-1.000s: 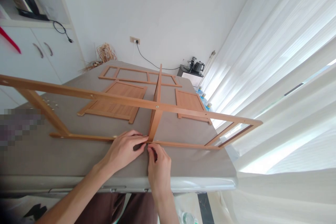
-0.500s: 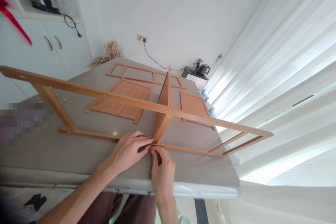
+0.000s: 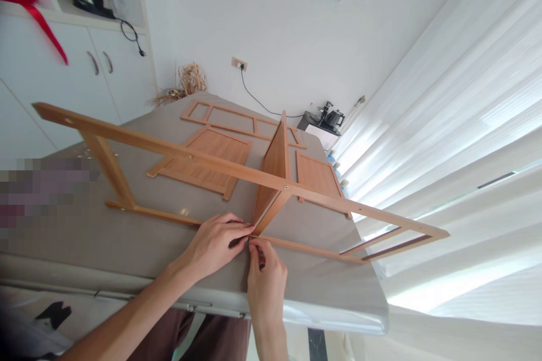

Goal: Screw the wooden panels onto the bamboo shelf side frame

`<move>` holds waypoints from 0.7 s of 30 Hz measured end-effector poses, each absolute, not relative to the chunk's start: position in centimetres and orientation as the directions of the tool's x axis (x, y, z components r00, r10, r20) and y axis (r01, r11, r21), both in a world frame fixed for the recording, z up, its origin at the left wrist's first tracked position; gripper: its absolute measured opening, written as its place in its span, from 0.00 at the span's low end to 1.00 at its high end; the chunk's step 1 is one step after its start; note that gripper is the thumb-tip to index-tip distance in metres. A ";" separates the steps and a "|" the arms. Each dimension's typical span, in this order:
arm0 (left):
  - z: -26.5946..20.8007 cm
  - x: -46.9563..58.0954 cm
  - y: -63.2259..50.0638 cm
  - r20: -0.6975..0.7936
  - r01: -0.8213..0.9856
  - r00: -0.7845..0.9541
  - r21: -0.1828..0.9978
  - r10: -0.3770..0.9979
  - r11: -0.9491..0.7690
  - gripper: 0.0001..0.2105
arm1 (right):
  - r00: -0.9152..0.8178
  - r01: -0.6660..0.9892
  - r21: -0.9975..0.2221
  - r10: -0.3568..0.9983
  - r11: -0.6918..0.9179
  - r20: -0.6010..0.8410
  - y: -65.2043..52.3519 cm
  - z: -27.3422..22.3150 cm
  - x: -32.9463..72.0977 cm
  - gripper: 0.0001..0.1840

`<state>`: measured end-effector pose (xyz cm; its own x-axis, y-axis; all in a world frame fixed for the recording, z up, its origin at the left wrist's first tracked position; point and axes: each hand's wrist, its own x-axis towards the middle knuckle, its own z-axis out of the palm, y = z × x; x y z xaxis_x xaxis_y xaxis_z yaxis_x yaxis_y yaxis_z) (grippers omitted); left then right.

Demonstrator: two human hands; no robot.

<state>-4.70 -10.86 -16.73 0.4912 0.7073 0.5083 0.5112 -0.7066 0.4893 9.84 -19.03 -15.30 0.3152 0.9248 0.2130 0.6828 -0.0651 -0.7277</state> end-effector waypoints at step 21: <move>-16.5 -4.9 -11.0 0.483 0.488 0.496 0.532 0.722 -0.692 0.15 | 0.042 0.887 -0.444 0.937 0.124 0.346 -18.9 -15.3 9.5 0.14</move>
